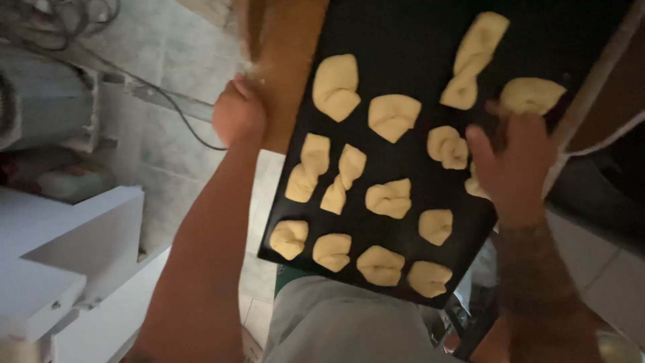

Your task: The person holds a metal pot containing a yellow liquid and uses a brush to apply the liquid onto shaped dough pieces arranged on a black baking tray. The person systematically brushes each piece of dough while standing in a kitchen environment.

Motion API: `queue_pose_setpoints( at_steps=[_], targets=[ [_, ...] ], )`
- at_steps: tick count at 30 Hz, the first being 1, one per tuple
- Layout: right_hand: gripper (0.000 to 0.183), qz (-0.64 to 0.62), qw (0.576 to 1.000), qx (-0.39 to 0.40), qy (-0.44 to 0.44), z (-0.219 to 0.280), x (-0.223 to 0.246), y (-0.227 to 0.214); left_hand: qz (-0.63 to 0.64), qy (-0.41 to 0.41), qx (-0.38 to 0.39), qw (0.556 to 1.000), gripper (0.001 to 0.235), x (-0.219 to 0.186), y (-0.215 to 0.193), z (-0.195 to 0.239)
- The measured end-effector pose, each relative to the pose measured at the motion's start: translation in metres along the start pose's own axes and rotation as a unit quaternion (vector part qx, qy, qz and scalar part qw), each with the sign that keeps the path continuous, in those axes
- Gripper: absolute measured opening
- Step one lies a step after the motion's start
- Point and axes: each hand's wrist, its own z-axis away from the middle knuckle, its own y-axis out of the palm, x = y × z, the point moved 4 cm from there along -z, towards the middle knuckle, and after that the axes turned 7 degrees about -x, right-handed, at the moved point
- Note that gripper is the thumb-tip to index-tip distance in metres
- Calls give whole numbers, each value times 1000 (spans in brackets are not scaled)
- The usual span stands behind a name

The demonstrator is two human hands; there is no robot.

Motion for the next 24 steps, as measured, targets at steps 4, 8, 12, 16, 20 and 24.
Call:
queue_pose_setpoints(
  at_steps=[4, 8, 12, 16, 20, 24],
  targets=[
    [48, -22, 997, 15, 76, 43, 16, 13, 15, 19, -16, 1000, 58, 4, 4, -1],
    [35, -127, 988, -17, 90, 74, 33, 39, 3, 21, -22, 1000, 59, 2, 0, 5],
    [49, -162, 975, 82, 127, 65, 73, 56, 9, 27, -26, 999, 59, -3, -7, 10],
    [59, -112, 979, 135, 103, 23, 130, 47, -18, 20, -12, 1000, 55, 3, 2, 4],
    [76, -114, 964, 214, 109, -10, 167, 59, -2, 10, 35, 999, 59, -2, -5, 5],
    [77, -93, 968, 215, 88, -31, 201, 64, 15, 13, 36, 999, 59, -7, -16, 7]
  ],
)
